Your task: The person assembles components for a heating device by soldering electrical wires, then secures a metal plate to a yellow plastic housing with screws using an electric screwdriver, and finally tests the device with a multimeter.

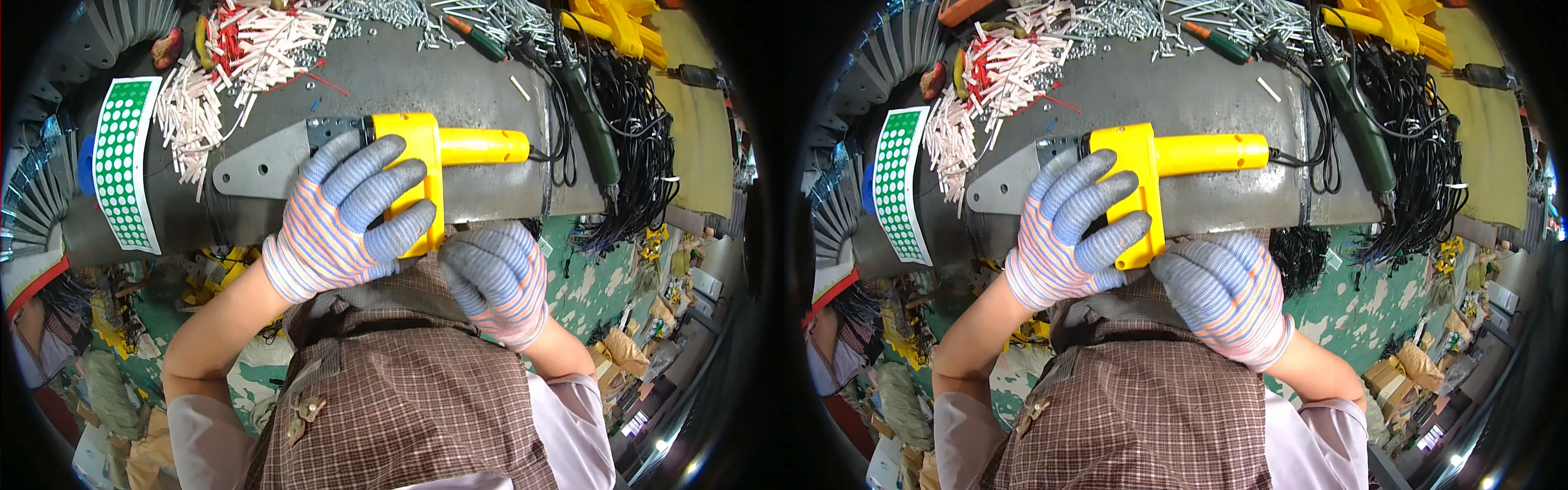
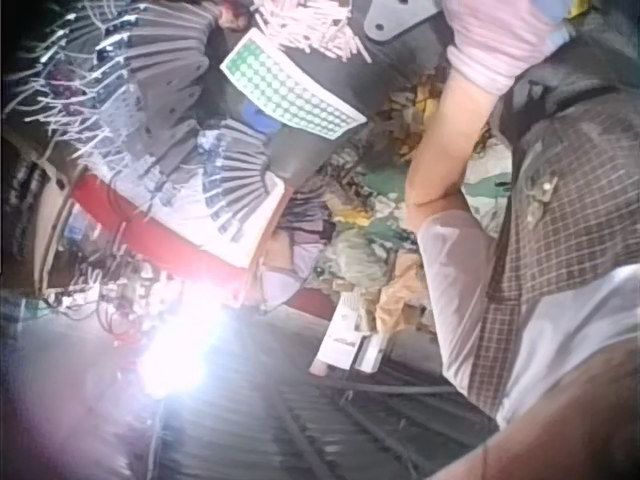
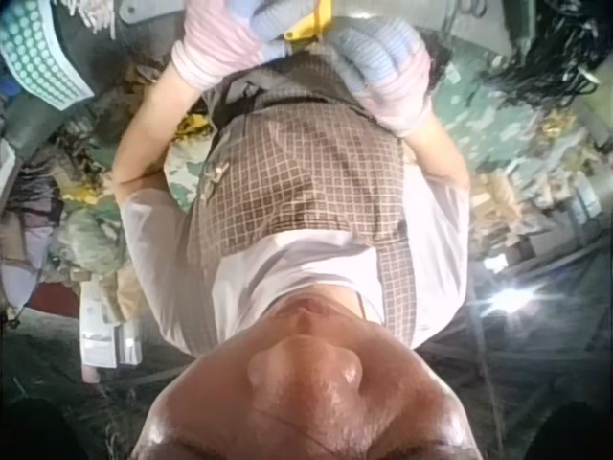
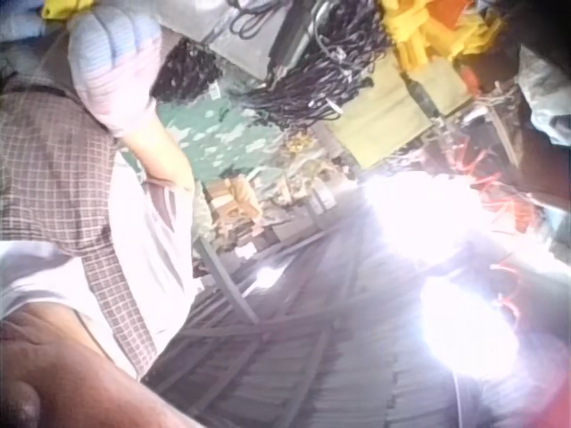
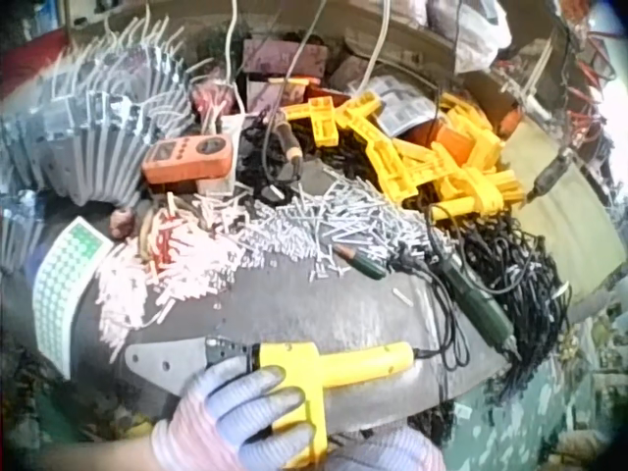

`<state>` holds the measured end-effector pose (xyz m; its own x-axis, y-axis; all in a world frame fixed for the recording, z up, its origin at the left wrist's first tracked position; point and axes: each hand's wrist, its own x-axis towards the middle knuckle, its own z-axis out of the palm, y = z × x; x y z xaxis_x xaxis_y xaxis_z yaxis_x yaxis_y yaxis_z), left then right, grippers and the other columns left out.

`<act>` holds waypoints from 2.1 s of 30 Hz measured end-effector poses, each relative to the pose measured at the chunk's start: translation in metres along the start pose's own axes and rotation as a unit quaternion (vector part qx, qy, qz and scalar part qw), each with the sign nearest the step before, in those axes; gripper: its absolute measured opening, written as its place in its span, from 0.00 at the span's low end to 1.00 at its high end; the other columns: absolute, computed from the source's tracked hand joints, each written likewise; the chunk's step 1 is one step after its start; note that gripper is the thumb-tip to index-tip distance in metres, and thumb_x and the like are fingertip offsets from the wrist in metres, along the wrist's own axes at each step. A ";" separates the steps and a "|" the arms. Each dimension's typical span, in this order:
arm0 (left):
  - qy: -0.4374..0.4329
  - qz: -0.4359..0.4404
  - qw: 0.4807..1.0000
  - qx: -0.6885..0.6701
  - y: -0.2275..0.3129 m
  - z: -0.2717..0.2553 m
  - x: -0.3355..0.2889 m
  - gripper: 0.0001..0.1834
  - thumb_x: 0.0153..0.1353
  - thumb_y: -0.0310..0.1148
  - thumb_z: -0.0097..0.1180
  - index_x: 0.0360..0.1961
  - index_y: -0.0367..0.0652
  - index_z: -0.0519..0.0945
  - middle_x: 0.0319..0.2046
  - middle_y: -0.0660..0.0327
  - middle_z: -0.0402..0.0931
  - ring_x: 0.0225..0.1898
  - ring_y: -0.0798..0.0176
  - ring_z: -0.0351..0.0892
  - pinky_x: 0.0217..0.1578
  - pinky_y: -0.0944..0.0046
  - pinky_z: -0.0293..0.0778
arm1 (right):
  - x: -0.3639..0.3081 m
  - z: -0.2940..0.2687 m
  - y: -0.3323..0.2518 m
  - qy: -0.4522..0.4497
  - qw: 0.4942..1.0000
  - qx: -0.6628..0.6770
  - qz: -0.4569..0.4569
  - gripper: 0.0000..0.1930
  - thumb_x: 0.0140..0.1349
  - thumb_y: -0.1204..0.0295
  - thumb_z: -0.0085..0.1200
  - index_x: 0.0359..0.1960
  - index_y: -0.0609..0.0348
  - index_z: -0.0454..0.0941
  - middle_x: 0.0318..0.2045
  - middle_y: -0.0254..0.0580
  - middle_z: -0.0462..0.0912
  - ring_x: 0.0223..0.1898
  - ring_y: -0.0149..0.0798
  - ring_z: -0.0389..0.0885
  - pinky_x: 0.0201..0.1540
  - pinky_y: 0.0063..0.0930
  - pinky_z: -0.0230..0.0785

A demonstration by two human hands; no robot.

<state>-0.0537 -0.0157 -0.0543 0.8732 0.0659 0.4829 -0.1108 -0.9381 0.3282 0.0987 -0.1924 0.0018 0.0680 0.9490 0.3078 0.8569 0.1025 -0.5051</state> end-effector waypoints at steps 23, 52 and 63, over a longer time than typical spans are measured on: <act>0.026 -0.253 0.952 -0.168 -0.010 -0.041 0.050 0.15 0.58 0.39 0.61 0.43 0.43 0.79 0.38 0.55 0.80 0.44 0.52 0.79 0.47 0.54 0.72 | 0.130 -0.012 0.099 -0.030 0.970 -0.233 -0.062 0.07 0.55 0.74 0.53 0.36 0.55 0.79 0.32 0.44 0.82 0.36 0.48 0.81 0.42 0.39 0.75; -0.180 -0.269 0.904 -0.278 -0.036 0.007 0.144 0.13 0.59 0.30 0.57 0.44 0.36 0.79 0.36 0.50 0.80 0.37 0.58 0.81 0.42 0.64 0.76 | 0.010 -0.014 0.071 0.177 0.978 -0.088 0.071 0.15 0.41 0.72 0.69 0.32 0.52 0.79 0.40 0.40 0.78 0.43 0.50 0.77 0.48 0.44 0.69; -0.272 -0.126 0.931 -0.210 -0.018 0.007 0.145 0.13 0.61 0.33 0.57 0.44 0.37 0.81 0.40 0.52 0.79 0.42 0.54 0.81 0.46 0.60 0.75 | 0.002 0.002 0.081 0.214 0.972 -0.096 0.006 0.14 0.42 0.73 0.65 0.34 0.52 0.80 0.40 0.40 0.79 0.42 0.47 0.79 0.46 0.45 0.71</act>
<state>0.0782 0.0081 0.0045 0.9950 -0.0224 -0.0970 0.0544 -0.6929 0.7189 0.1669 -0.1816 -0.0405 0.2503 0.7346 0.6306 0.9312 -0.0043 -0.3646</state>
